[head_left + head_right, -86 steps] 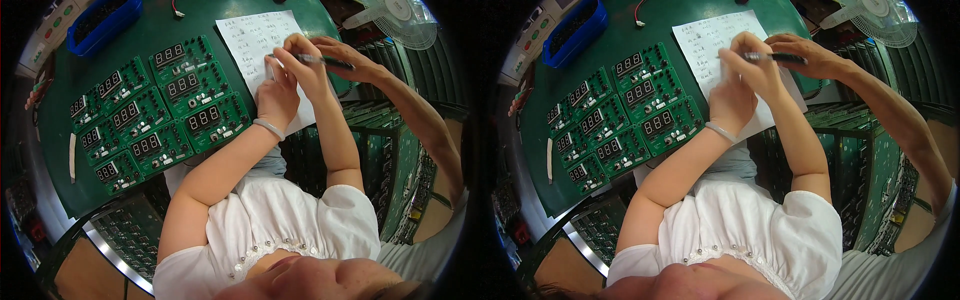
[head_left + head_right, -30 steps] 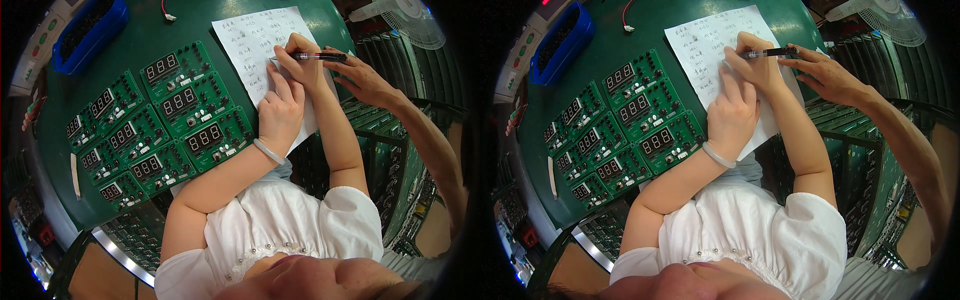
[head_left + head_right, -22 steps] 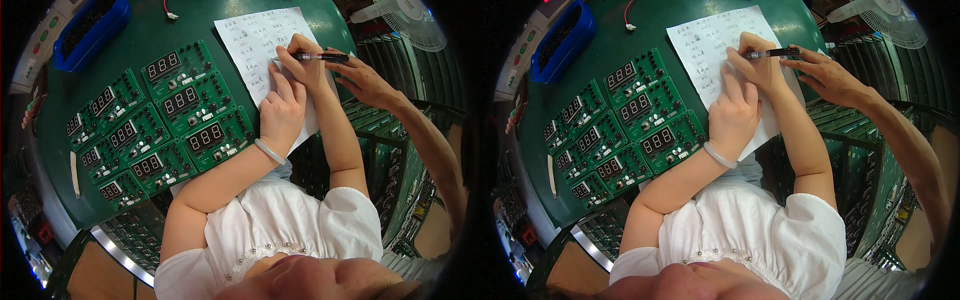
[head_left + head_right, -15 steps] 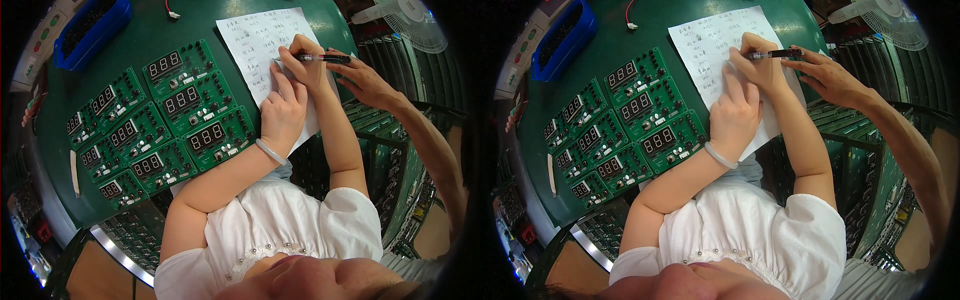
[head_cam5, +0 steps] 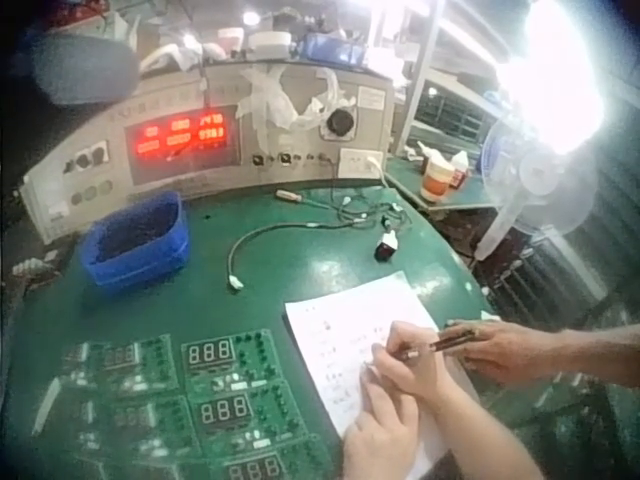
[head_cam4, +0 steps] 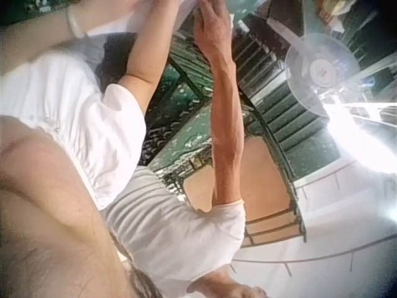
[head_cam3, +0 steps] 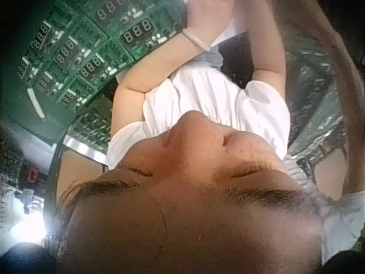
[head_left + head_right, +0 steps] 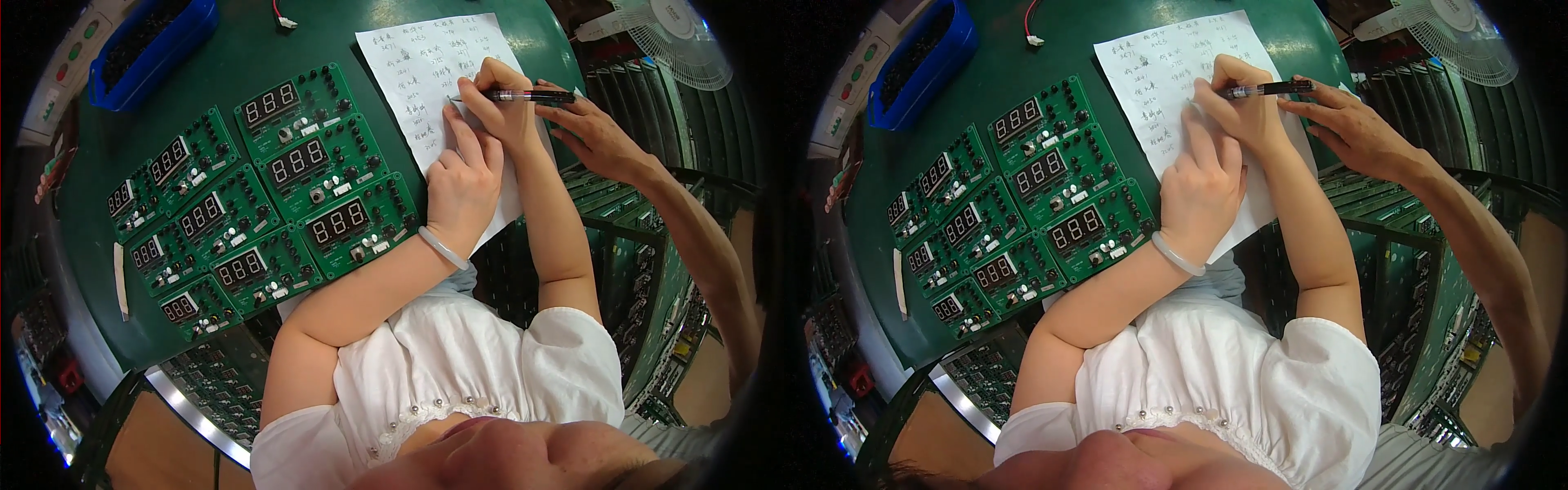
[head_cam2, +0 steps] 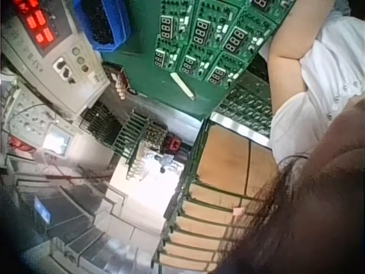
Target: The person attaches electronic components to printed circuit boards by hand at an assembly station.
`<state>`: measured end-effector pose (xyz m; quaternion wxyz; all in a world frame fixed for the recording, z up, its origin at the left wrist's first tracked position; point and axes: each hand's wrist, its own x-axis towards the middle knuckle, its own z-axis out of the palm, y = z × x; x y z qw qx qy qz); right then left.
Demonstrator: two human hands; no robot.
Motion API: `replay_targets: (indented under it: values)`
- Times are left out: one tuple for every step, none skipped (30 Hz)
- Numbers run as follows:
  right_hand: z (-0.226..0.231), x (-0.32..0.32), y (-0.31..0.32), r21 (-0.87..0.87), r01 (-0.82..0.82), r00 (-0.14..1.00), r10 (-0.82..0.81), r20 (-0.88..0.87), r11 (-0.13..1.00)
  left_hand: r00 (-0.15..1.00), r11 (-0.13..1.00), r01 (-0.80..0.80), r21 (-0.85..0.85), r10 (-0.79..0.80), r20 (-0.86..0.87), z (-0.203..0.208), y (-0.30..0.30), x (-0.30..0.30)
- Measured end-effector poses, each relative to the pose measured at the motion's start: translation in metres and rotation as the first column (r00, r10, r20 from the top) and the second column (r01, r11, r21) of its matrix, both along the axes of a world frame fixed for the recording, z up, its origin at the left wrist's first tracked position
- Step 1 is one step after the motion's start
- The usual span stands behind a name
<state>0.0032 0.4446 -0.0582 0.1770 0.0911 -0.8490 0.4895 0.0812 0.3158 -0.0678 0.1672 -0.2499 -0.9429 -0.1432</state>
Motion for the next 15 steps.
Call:
replay_targets:
  values:
    - [0.006,0.002,0.001,-0.004,0.016,1.000,-0.016,-0.018,1.000,1.000,1.000,0.011,0.020,-0.011,0.001,0.003,0.001,0.002]
    - [0.009,0.004,0.003,-0.012,0.028,0.999,-0.029,-0.035,1.000,1.000,0.999,0.019,0.034,-0.018,-0.002,0.005,0.001,0.003]
    - [0.010,0.006,0.004,0.000,0.033,0.999,-0.033,-0.038,0.999,1.000,0.999,0.027,0.046,-0.027,-0.004,0.006,0.001,0.004]
    - [0.012,0.007,0.003,0.027,0.063,0.997,-0.062,-0.054,0.998,0.999,0.998,0.039,0.050,-0.039,-0.003,0.006,0.003,0.005]
    - [0.013,0.009,0.004,0.054,0.093,0.994,-0.089,-0.070,0.994,0.999,0.997,0.047,0.053,-0.047,-0.003,0.007,0.004,0.005]
    - [0.015,0.011,0.007,0.059,0.101,0.993,-0.097,-0.071,0.993,0.999,0.997,0.044,0.061,-0.043,-0.025,0.008,0.006,0.006]
    - [0.015,0.011,0.008,0.037,0.087,0.995,-0.085,-0.046,0.996,0.998,0.997,0.034,0.064,-0.032,-0.045,0.008,0.007,0.006]
    - [0.016,0.013,0.010,0.018,0.076,0.997,-0.075,-0.022,0.997,0.998,0.997,0.039,0.067,-0.036,-0.046,0.008,0.007,0.006]
    - [0.017,0.014,0.011,0.024,0.083,0.996,-0.082,-0.024,0.996,0.998,0.996,0.051,0.072,-0.048,-0.041,0.009,0.008,0.007]
    - [0.018,0.009,0.002,0.026,0.077,0.996,-0.076,-0.038,0.997,0.999,0.998,0.040,0.055,-0.039,-0.029,0.007,0.005,0.006]
    - [0.015,0.006,-0.002,0.030,0.073,0.996,-0.071,-0.053,0.997,0.999,0.999,0.026,0.040,-0.025,-0.025,0.004,0.003,0.004]
    - [0.005,0.003,-0.001,0.014,0.059,0.997,-0.058,-0.048,0.998,1.000,1.000,0.012,0.019,-0.011,-0.020,0.002,0.001,0.003]
    - [0.009,0.004,-0.001,0.022,0.061,0.997,-0.060,-0.051,0.998,1.000,1.000,0.017,0.023,-0.016,-0.019,0.004,0.002,0.003]
    - [0.011,0.006,-0.001,0.028,0.062,0.997,-0.061,-0.052,0.998,1.000,0.999,0.020,0.030,-0.019,-0.018,0.005,0.002,0.004]
    - [0.012,0.006,0.000,0.033,0.064,0.997,-0.062,-0.051,0.997,1.000,0.999,0.024,0.041,-0.024,-0.017,0.005,0.002,0.004]
